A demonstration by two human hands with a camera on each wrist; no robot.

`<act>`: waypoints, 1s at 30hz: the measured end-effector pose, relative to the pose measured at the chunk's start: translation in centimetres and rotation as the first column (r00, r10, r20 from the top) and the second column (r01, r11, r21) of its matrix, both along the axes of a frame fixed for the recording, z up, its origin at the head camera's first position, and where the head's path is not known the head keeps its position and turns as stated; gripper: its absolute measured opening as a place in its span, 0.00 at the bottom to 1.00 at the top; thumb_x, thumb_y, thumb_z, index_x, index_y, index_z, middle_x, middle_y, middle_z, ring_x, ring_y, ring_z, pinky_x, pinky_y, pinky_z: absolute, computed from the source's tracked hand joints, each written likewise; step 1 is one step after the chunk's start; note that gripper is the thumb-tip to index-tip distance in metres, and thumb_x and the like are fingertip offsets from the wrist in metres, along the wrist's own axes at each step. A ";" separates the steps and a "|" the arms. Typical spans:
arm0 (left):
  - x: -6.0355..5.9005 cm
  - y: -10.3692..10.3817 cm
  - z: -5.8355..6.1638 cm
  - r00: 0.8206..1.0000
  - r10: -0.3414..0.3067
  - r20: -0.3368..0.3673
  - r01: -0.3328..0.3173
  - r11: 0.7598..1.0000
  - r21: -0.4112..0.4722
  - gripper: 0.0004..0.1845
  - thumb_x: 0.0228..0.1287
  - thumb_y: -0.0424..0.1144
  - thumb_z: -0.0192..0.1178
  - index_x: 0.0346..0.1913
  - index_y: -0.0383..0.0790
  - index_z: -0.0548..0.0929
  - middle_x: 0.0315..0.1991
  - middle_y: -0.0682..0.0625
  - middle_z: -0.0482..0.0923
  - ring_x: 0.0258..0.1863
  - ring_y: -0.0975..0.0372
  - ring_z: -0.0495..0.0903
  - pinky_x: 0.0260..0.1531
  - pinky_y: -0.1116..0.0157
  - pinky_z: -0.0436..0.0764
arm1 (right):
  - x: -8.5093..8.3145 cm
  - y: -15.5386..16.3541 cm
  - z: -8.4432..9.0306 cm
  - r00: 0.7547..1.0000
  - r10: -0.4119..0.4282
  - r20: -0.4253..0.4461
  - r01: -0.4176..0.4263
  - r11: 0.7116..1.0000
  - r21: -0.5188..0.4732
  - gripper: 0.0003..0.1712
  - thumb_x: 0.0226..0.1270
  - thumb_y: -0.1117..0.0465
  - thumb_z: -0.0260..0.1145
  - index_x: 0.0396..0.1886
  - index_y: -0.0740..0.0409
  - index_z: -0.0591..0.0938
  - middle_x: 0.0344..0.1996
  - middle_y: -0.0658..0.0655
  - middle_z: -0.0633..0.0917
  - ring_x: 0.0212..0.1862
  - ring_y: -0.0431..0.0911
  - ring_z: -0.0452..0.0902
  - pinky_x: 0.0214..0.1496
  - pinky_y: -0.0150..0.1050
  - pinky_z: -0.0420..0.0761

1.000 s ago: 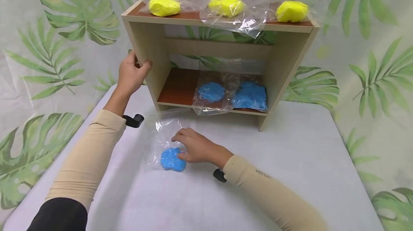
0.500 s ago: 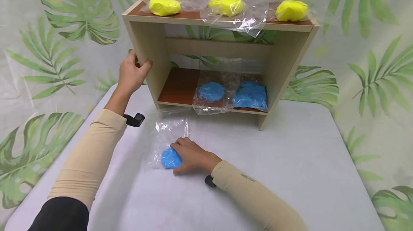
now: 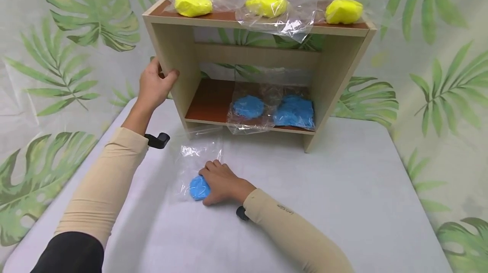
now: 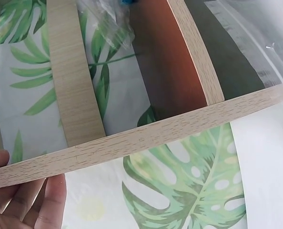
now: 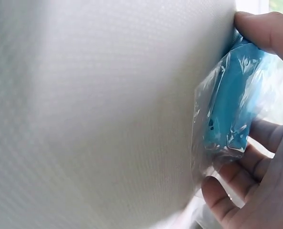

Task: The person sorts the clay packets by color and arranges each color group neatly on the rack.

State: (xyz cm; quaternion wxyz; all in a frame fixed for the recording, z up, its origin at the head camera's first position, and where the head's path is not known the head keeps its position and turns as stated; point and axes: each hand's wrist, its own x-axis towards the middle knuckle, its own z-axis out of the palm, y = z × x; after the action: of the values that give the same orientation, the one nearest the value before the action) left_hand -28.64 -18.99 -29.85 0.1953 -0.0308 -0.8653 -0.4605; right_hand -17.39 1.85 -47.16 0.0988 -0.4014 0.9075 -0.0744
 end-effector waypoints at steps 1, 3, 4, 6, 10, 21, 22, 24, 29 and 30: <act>0.0 0.0 0.0 1.000 0.004 0.000 -0.004 1.000 -0.001 0.25 0.67 0.45 0.53 0.66 0.44 0.72 0.64 0.44 0.78 0.52 0.51 0.85 0.48 0.54 0.84 | 0.0 0.0 0.1 1.000 0.003 0.002 -0.003 1.000 0.001 0.47 0.48 0.39 0.75 0.67 0.53 0.72 0.59 0.53 0.75 0.58 0.46 0.68 0.55 0.41 0.74; 0.0 0.0 0.0 1.000 0.007 0.002 -0.007 1.000 -0.002 0.25 0.67 0.45 0.53 0.66 0.44 0.72 0.63 0.44 0.78 0.53 0.50 0.85 0.49 0.53 0.84 | 0.1 0.0 0.2 1.000 0.009 0.001 -0.009 1.000 0.000 0.47 0.48 0.39 0.74 0.67 0.53 0.72 0.59 0.53 0.75 0.58 0.47 0.68 0.55 0.41 0.74; 0.0 0.0 0.0 1.000 0.006 0.003 -0.006 1.000 -0.003 0.25 0.67 0.45 0.53 0.67 0.44 0.72 0.63 0.44 0.78 0.53 0.50 0.85 0.49 0.53 0.84 | 0.1 0.0 0.2 1.000 0.012 0.001 -0.012 1.000 0.000 0.47 0.48 0.39 0.74 0.67 0.53 0.72 0.59 0.53 0.75 0.58 0.47 0.68 0.55 0.41 0.74; 0.0 0.0 0.0 1.000 0.001 0.005 -0.001 1.000 -0.004 0.26 0.67 0.45 0.53 0.67 0.44 0.71 0.64 0.44 0.78 0.53 0.50 0.85 0.49 0.53 0.84 | 0.1 0.0 0.3 1.000 0.015 0.002 -0.015 1.000 0.003 0.46 0.49 0.39 0.74 0.67 0.53 0.72 0.59 0.53 0.75 0.58 0.47 0.68 0.55 0.41 0.74; 0.1 0.0 0.1 1.000 -0.001 0.008 0.001 1.000 -0.001 0.26 0.67 0.45 0.54 0.67 0.45 0.71 0.64 0.45 0.78 0.52 0.51 0.86 0.48 0.54 0.84 | 0.2 0.0 0.3 1.000 0.025 0.000 -0.025 1.000 0.004 0.46 0.49 0.40 0.74 0.67 0.52 0.72 0.60 0.52 0.74 0.59 0.46 0.68 0.55 0.41 0.74; -0.1 -0.2 -0.1 1.000 -0.006 0.008 0.006 1.000 0.003 0.26 0.68 0.46 0.53 0.67 0.45 0.71 0.64 0.44 0.77 0.53 0.51 0.85 0.48 0.55 0.84 | 0.1 0.0 0.0 0.998 0.056 -0.015 -0.056 0.998 -0.010 0.44 0.51 0.44 0.71 0.68 0.52 0.69 0.63 0.52 0.74 0.62 0.46 0.67 0.58 0.42 0.73; -0.1 -0.2 -0.1 1.000 -0.007 0.009 0.007 1.000 0.005 0.26 0.68 0.46 0.53 0.67 0.45 0.71 0.64 0.44 0.77 0.53 0.51 0.85 0.48 0.55 0.84 | 0.1 0.2 0.1 0.998 0.058 -0.009 -0.058 0.998 -0.021 0.44 0.52 0.45 0.71 0.68 0.52 0.69 0.63 0.52 0.74 0.62 0.46 0.67 0.58 0.43 0.73; -0.1 -0.1 -0.1 1.000 -0.009 0.011 0.009 1.000 0.000 0.26 0.68 0.46 0.53 0.67 0.45 0.71 0.64 0.44 0.78 0.53 0.51 0.85 0.48 0.56 0.84 | 0.0 0.6 0.4 0.998 0.057 0.013 -0.057 0.997 -0.054 0.43 0.52 0.46 0.71 0.68 0.52 0.69 0.62 0.52 0.75 0.62 0.46 0.68 0.58 0.44 0.74; 0.0 -0.1 0.0 1.000 -0.018 0.013 0.018 1.000 -0.001 0.26 0.67 0.45 0.54 0.67 0.45 0.71 0.63 0.44 0.78 0.52 0.51 0.85 0.47 0.56 0.83 | 0.1 2.8 2.2 0.996 0.064 0.068 -0.052 0.984 -0.173 0.41 0.54 0.49 0.71 0.67 0.54 0.69 0.62 0.51 0.75 0.62 0.47 0.68 0.63 0.48 0.73; 0.0 -0.2 0.0 1.000 -0.018 0.011 0.018 1.000 0.000 0.26 0.67 0.45 0.54 0.67 0.45 0.71 0.63 0.44 0.78 0.52 0.50 0.85 0.47 0.56 0.83 | 0.2 3.4 2.6 0.995 0.066 0.078 -0.049 0.979 -0.200 0.41 0.54 0.50 0.72 0.67 0.54 0.69 0.62 0.51 0.75 0.62 0.47 0.68 0.64 0.49 0.72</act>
State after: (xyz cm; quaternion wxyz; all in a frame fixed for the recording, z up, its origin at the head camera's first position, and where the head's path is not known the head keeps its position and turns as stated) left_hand -28.65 -19.16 -29.80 0.1864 -0.0363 -0.8662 -0.4623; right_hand -17.23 5.25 -44.51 0.0987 -0.4320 0.8786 -0.1781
